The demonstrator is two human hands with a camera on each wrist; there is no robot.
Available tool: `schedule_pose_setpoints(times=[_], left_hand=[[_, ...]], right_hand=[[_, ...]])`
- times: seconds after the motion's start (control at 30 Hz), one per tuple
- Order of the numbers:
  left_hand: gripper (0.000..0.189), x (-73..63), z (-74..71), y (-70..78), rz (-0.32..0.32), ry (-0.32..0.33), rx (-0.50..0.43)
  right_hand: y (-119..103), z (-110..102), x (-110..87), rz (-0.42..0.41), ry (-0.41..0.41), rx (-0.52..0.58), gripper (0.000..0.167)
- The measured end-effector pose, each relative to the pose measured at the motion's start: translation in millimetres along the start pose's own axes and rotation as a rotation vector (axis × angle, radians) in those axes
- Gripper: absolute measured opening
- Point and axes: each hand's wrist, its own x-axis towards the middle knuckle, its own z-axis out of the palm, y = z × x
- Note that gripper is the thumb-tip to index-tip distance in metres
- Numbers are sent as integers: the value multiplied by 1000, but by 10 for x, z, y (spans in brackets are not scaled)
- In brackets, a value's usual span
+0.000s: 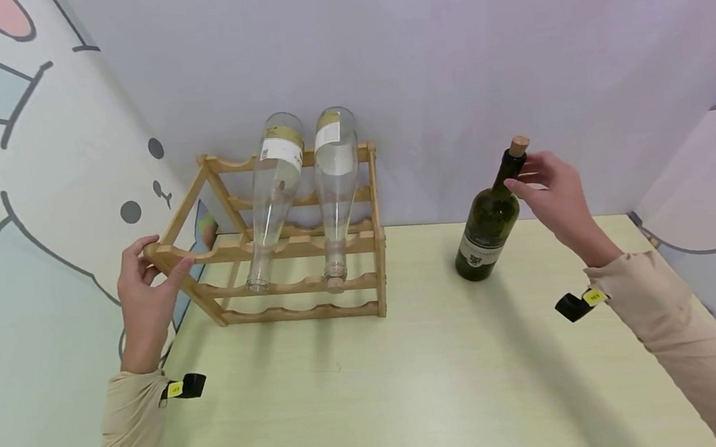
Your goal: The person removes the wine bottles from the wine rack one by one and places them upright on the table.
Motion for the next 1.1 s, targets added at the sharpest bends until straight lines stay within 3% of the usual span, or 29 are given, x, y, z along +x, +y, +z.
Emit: schedule_pose_setpoints(times=[0.23,0.43,0.6,0.77,1.1], left_hand=[[56,-32,-62,26,34,46,59],[55,-35,-85,49,32,114,2],[54,-47,-89,99,53,183,-55],[50,-94,-85,174,73,220,-53],[48,-165,-79,295,138,215,-45]], right_hand=[[-48,-67,-85,50,7,71,28],[-108,-81,-193,79,-9,138,26],[-163,-54,-279,91,-18,349,22],[-216,21,-373,39,-51,520,21],[-347,180,-448,-71,-173,534,21]])
